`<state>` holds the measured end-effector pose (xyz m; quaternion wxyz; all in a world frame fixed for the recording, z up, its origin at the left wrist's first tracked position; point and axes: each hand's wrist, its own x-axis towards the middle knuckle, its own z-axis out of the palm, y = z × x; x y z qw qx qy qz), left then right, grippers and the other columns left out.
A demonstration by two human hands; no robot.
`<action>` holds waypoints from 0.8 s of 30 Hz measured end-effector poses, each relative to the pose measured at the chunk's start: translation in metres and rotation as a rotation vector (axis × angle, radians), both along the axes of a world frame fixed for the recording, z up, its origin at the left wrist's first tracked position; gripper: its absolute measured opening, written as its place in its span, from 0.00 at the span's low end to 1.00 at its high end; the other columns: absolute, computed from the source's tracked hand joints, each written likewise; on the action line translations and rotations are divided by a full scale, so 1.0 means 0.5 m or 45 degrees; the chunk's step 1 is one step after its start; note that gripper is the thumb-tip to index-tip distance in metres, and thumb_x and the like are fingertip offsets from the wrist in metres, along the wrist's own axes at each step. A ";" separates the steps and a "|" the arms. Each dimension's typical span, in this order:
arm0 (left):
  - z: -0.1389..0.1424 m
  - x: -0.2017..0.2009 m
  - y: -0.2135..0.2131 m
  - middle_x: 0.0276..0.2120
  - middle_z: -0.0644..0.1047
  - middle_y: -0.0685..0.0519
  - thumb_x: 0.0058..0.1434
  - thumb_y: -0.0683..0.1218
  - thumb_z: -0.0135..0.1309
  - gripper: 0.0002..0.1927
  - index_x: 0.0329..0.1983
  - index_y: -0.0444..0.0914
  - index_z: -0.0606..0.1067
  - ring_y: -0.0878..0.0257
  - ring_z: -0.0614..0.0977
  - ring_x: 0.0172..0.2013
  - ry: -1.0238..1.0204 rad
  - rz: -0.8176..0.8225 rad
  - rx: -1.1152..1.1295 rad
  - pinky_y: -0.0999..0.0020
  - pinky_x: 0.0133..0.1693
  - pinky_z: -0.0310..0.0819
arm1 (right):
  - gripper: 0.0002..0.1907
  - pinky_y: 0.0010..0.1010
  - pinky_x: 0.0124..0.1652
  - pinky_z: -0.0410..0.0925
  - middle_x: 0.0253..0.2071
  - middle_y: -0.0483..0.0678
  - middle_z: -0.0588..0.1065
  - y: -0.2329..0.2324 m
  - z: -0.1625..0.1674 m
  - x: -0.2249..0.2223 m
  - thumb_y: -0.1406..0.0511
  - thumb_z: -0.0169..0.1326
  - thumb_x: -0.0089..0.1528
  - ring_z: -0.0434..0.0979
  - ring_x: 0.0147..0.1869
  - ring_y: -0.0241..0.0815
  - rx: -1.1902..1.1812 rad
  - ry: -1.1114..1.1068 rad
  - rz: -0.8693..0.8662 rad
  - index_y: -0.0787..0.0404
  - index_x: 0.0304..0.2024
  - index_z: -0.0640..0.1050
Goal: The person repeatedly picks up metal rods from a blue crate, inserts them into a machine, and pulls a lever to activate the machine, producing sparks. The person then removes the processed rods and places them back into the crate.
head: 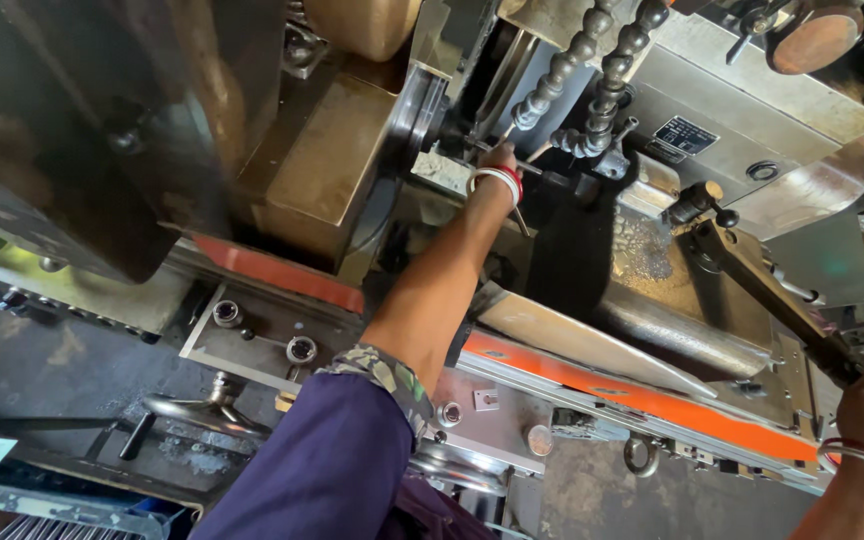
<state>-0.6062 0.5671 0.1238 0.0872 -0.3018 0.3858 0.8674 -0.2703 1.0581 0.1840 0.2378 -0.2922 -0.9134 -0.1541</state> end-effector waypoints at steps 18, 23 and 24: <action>-0.057 0.008 -0.018 0.16 0.66 0.55 0.65 0.62 0.54 0.21 0.31 0.41 0.70 0.62 0.69 0.15 0.195 -0.283 0.076 0.63 0.18 0.64 | 0.40 0.47 0.28 0.70 0.17 0.62 0.75 -0.009 0.012 -0.012 0.54 0.27 0.79 0.78 0.24 0.59 -0.166 -0.056 -0.008 0.74 0.33 0.82; -0.044 0.017 -0.027 0.16 0.62 0.60 0.64 0.74 0.40 0.29 0.38 0.48 0.77 0.66 0.62 0.13 0.197 -0.208 0.371 0.66 0.17 0.55 | 0.36 0.44 0.26 0.69 0.21 0.60 0.75 -0.014 0.014 -0.028 0.57 0.29 0.79 0.78 0.25 0.58 -0.083 0.018 0.071 0.73 0.36 0.81; -0.043 0.017 -0.029 0.16 0.61 0.59 0.63 0.75 0.39 0.31 0.38 0.48 0.77 0.65 0.60 0.12 0.199 -0.192 0.450 0.66 0.15 0.52 | 0.35 0.43 0.26 0.69 0.21 0.59 0.75 -0.011 0.012 -0.029 0.57 0.29 0.79 0.78 0.24 0.57 -0.051 0.027 0.077 0.72 0.35 0.81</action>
